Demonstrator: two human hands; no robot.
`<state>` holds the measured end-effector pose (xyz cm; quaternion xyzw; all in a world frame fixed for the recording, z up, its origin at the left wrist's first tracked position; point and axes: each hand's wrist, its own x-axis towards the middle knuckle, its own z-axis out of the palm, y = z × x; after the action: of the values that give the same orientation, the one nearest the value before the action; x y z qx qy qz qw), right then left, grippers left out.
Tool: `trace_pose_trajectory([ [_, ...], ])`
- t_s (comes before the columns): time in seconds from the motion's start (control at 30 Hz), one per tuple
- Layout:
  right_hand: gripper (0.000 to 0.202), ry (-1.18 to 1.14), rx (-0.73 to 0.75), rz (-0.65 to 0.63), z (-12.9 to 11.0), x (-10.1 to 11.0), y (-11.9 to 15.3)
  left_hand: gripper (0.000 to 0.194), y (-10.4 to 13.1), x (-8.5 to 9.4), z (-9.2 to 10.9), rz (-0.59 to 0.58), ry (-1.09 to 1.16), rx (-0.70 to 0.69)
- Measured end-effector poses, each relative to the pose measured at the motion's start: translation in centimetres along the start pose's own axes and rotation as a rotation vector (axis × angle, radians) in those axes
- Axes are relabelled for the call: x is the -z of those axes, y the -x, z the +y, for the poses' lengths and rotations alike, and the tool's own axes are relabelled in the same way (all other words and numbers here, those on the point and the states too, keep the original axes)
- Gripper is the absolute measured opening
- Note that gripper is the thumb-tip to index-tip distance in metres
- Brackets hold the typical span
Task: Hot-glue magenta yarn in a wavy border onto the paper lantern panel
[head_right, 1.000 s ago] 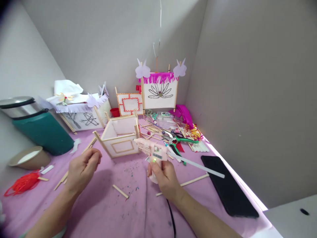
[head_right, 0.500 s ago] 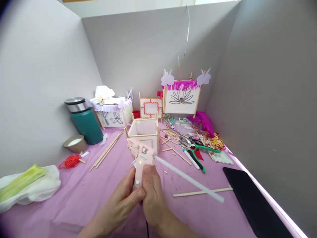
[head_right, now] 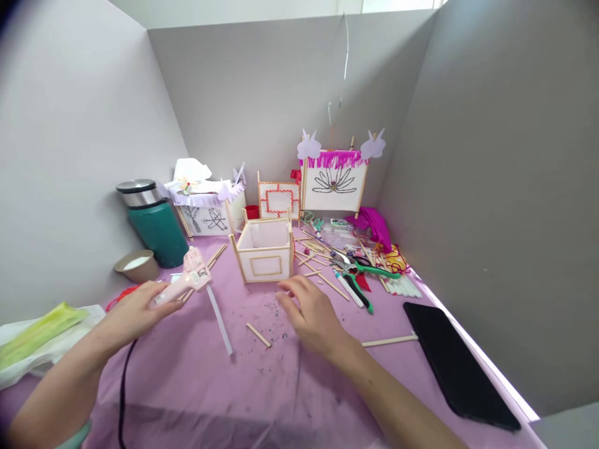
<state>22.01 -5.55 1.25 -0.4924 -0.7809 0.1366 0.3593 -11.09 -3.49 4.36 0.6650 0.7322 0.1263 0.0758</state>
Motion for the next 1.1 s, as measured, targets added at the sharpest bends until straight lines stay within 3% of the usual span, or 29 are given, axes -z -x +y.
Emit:
trace_pose_trajectory([
  [0.07,0.027,0.070,-0.083,-0.012,1.1,0.6,-1.2,0.038,-1.7,-0.6,-0.4,-0.035,-0.161,-0.005],
  [0.2,0.020,0.225,-0.228,-0.097,3.2,1.3,-3.8,0.040,-4.6,-1.6,-1.1,-0.054,-0.239,0.005],
  [0.33,0.024,0.319,-0.302,-0.198,4.6,0.7,-4.9,0.045,-4.9,-1.7,-1.4,-0.029,-0.298,0.028],
  [0.43,0.026,0.346,-0.312,-0.214,5.3,-0.5,-5.0,0.057,-3.8,-1.4,0.2,0.080,-0.326,0.045],
  [0.5,0.026,0.349,-0.299,-0.210,5.8,-1.3,-4.8,0.052,-3.3,-1.6,2.3,0.196,-0.209,-0.065],
  [0.57,0.025,0.347,-0.276,-0.202,6.2,-2.0,-4.7,0.043,-3.4,-2.2,4.9,0.066,0.053,-0.152],
  [0.7,0.024,0.337,-0.237,-0.168,6.7,-2.6,-4.6,0.038,-5.3,-4.5,8.3,-0.047,0.186,-0.208],
  [0.87,0.020,0.316,-0.218,-0.085,6.9,-3.1,-4.8,0.034,-6.9,-6.5,8.9,-0.008,0.270,-0.221],
  [1.1,0.014,0.281,-0.211,0.017,7.1,-3.3,-4.8,0.033,-6.7,-7.0,9.1,0.017,0.291,-0.201],
])
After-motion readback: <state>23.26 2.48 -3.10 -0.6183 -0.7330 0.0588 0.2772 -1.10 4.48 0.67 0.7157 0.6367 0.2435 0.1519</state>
